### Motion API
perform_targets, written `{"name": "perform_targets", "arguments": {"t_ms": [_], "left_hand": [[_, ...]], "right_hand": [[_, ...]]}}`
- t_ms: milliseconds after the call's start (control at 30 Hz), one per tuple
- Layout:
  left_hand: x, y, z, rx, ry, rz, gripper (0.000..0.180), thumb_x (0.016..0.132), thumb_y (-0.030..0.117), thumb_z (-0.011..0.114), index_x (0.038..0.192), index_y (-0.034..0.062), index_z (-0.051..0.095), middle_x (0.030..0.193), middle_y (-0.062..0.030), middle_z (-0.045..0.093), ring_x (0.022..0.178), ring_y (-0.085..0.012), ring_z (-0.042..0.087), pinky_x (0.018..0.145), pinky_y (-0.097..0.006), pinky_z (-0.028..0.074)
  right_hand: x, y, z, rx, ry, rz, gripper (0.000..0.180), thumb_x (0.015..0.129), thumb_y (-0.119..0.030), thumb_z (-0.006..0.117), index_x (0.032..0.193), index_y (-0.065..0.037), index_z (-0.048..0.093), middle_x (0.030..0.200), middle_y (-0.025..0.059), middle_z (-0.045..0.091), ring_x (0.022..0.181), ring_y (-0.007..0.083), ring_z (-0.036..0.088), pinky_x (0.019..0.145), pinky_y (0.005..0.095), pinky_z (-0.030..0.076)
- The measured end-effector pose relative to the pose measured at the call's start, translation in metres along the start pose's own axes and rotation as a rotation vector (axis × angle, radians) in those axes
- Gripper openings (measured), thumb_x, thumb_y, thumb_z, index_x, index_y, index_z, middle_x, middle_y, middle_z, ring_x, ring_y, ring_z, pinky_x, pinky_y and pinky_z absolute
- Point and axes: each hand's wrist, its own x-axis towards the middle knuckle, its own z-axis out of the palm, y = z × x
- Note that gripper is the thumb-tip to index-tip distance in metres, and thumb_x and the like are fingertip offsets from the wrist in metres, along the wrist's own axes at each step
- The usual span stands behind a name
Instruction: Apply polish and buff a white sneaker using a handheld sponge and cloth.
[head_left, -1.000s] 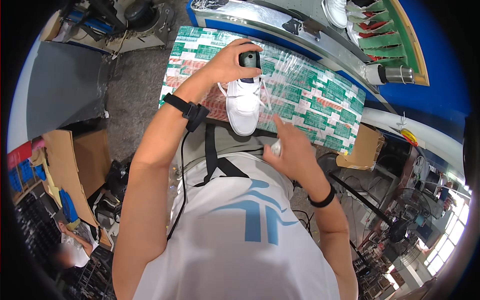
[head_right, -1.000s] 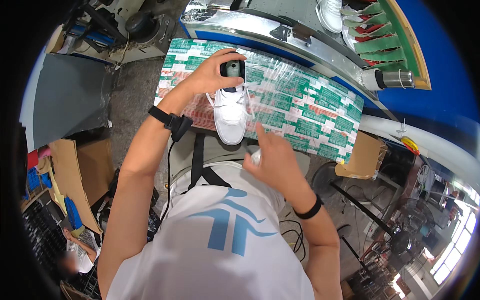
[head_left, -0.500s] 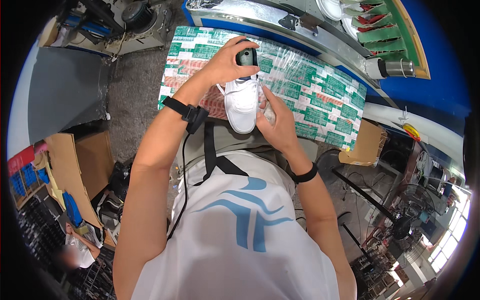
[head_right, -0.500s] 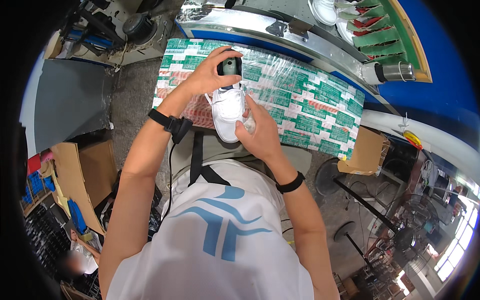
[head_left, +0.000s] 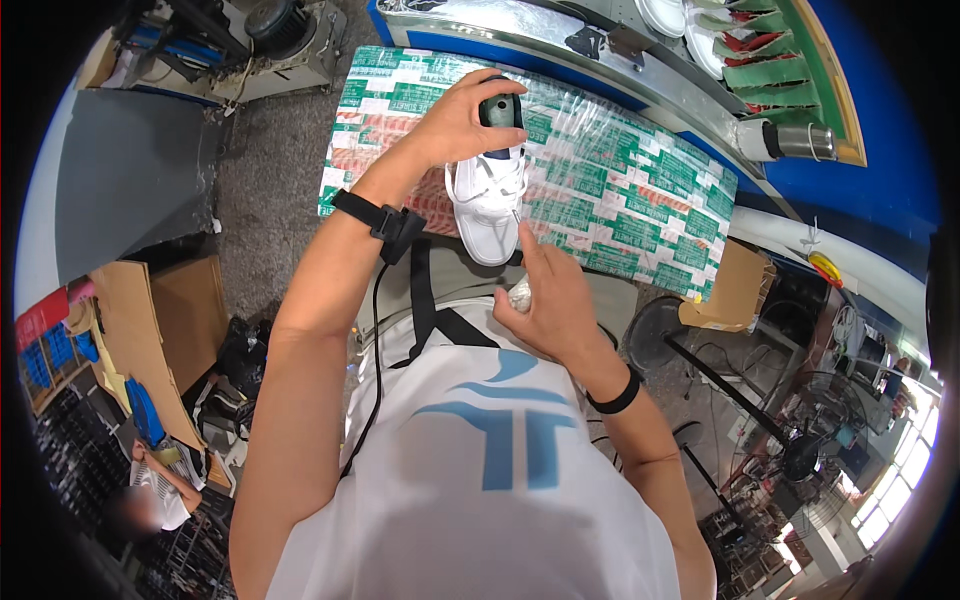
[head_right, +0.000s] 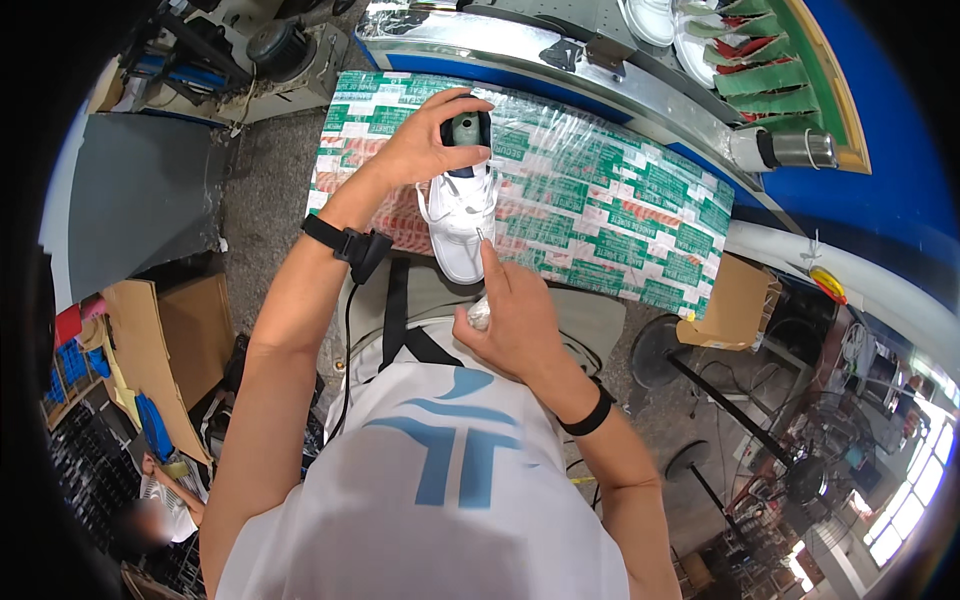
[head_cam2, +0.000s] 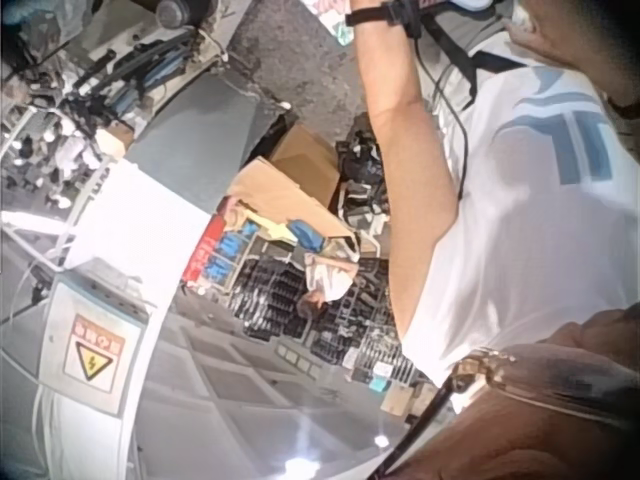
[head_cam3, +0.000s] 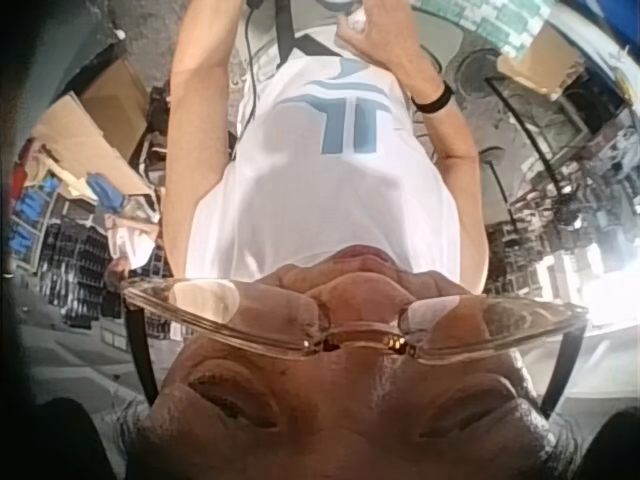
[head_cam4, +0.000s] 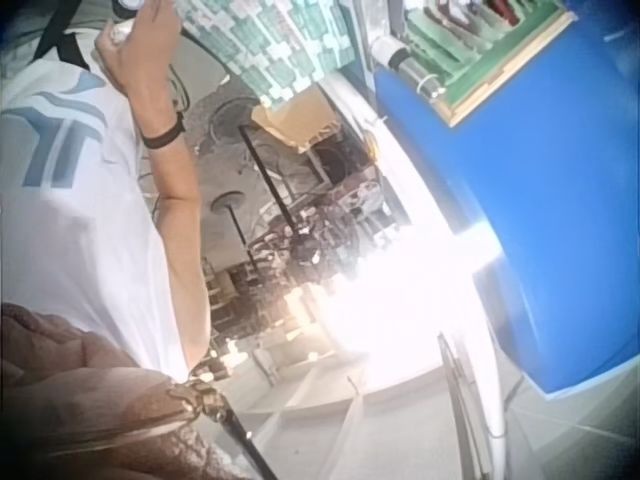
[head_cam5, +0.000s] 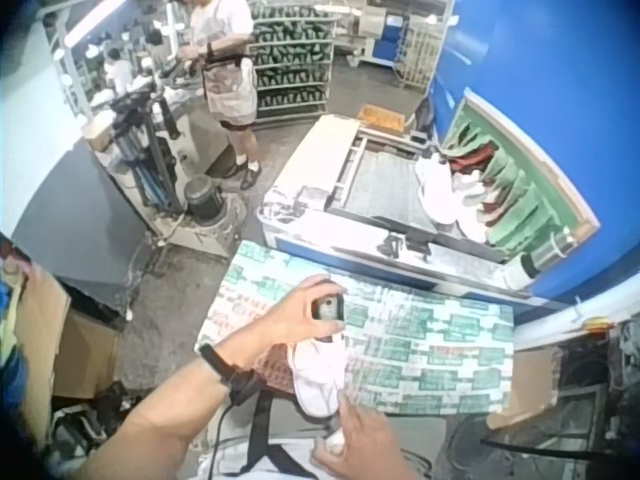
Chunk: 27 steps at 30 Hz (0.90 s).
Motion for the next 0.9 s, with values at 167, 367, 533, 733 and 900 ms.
{"name": "perform_targets", "arguments": {"t_ms": [167,367,533,733,900], "left_hand": [[0.003,-0.011,0.004,-0.007,0.009,0.057,0.076,0.081,0.045,0.096,0.149,0.0218,0.073,0.175,-0.0249,0.042,0.155,-0.0475,0.05,0.124,-0.053,0.049],[0.0,-0.001,0.006,0.055,0.011,0.04,0.071,0.085,0.036,0.096,0.15,0.0227,0.07,0.175,-0.0238,0.039,0.154,-0.0462,0.051,0.115,-0.052,0.056],[0.004,-0.005,0.006,0.044,0.023,0.034,0.079,0.079,0.048,0.096,0.151,0.0248,0.071,0.175,-0.0246,0.042,0.158,-0.0492,0.046,0.124,-0.058,0.047],[0.002,-0.011,0.0,-0.039,0.016,0.054,0.077,0.079,0.046,0.097,0.148,0.023,0.074,0.174,-0.0236,0.043,0.158,-0.0478,0.047,0.124,-0.056,0.048],[0.0,-0.006,0.005,-0.012,0.031,0.065,0.076,0.079,0.046,0.098,0.148,0.0236,0.074,0.174,-0.0234,0.045,0.157,-0.0462,0.049,0.123,-0.054,0.049]], "right_hand": [[0.027,0.0,0.005,-0.109,0.144,-0.158,0.095,0.08,-0.028,0.086,0.159,0.01,0.05,0.103,0.0182,0.064,0.094,0.037,0.064,0.084,0.0496,0.051],[0.058,0.022,0.027,-0.18,0.088,-0.211,0.093,0.078,-0.028,0.086,0.156,0.011,0.053,0.101,0.0166,0.063,0.089,0.0359,0.061,0.08,0.0484,0.048],[0.076,0.012,0.039,-0.021,0.117,-0.126,0.087,0.08,-0.027,0.085,0.152,0.012,0.056,0.1,0.0192,0.067,0.088,0.0386,0.068,0.079,0.051,0.054],[0.031,0.002,0.01,0.221,0.03,-0.101,0.086,0.08,-0.024,0.085,0.154,0.008,0.056,0.1,0.0187,0.069,0.09,0.0401,0.071,0.083,0.0513,0.057],[0.028,0.014,0.005,0.152,0.001,-0.094,0.088,0.079,-0.023,0.085,0.155,0.01,0.055,0.1,0.0184,0.067,0.092,0.0372,0.068,0.082,0.0498,0.054]]}}
